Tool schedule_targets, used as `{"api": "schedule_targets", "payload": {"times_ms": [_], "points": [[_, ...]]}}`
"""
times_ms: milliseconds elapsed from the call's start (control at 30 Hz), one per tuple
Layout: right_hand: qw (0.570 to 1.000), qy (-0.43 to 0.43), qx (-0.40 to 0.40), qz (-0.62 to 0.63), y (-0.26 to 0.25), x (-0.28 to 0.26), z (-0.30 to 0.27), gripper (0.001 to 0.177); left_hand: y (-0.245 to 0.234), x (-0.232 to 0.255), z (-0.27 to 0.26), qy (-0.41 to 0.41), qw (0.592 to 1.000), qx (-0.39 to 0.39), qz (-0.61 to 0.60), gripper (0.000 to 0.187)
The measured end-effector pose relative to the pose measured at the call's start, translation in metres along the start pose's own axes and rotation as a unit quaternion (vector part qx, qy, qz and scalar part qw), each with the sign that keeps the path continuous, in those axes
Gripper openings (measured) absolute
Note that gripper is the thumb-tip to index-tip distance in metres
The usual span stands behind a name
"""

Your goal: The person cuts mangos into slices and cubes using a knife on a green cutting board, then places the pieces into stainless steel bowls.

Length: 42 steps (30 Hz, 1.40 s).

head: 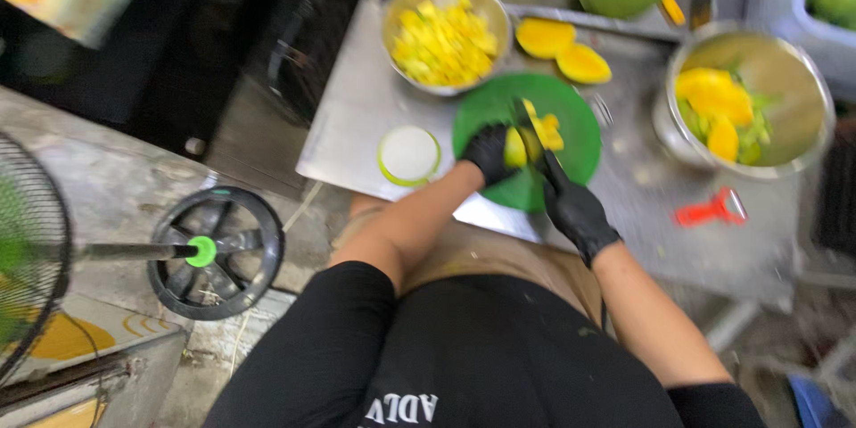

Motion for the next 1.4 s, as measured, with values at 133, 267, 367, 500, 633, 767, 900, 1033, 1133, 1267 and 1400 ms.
{"api": "schedule_targets", "payload": {"times_ms": [133,267,367,500,633,767,900,1033,1133,1267,1400], "points": [[0.999,-0.038,0.031,-0.013,-0.023,-0.026,-0.021,0.068,-0.028,0.004,-0.015,0.053,0.997,0.015,0.054,0.105],[0.998,-0.050,0.035,0.005,-0.033,-0.043,-0.032,0.068,-0.048,0.018,-0.021,0.038,0.995,-0.023,0.085,0.098],[0.999,-0.031,0.014,-0.010,-0.037,-0.049,-0.037,0.071,-0.052,0.025,-0.022,0.031,0.995,-0.023,0.089,0.096],[1.000,-0.011,-0.009,-0.026,-0.037,-0.050,-0.042,0.071,-0.050,0.026,-0.025,0.026,0.996,-0.027,0.080,0.093],[1.000,-0.016,-0.004,-0.018,-0.036,-0.052,-0.041,0.073,-0.049,0.027,-0.025,0.026,0.996,-0.014,0.078,0.093],[0.999,0.017,-0.036,-0.034,-0.025,-0.051,-0.035,0.075,-0.051,0.030,-0.028,0.017,0.997,-0.013,0.075,0.091],[1.000,0.004,-0.025,-0.007,-0.006,-0.049,-0.030,0.078,-0.050,0.033,-0.027,0.019,0.996,-0.008,0.088,0.090],[0.999,0.010,-0.033,0.004,0.016,-0.046,-0.024,0.080,-0.047,0.030,-0.026,0.018,0.997,-0.005,0.081,0.090],[0.999,0.018,-0.045,-0.009,0.026,-0.035,-0.020,0.080,-0.043,0.029,-0.027,0.020,0.996,-0.001,0.081,0.091],[0.999,0.024,-0.035,0.012,0.035,-0.007,-0.012,0.076,-0.042,0.028,-0.027,0.018,0.996,0.006,0.084,0.090],[0.997,0.004,-0.026,0.070,0.032,0.005,-0.001,0.068,-0.042,0.027,-0.030,0.002,0.997,-0.015,0.080,0.088]]}}
Point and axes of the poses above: each hand's wrist, its own z-axis towards the middle knuckle, its own y-axis out of the palm, x = y × z, the point moved 3 cm from there along z, towards the middle knuckle, and after that the axes turned 14 degrees about x, right-handed, at the moved point
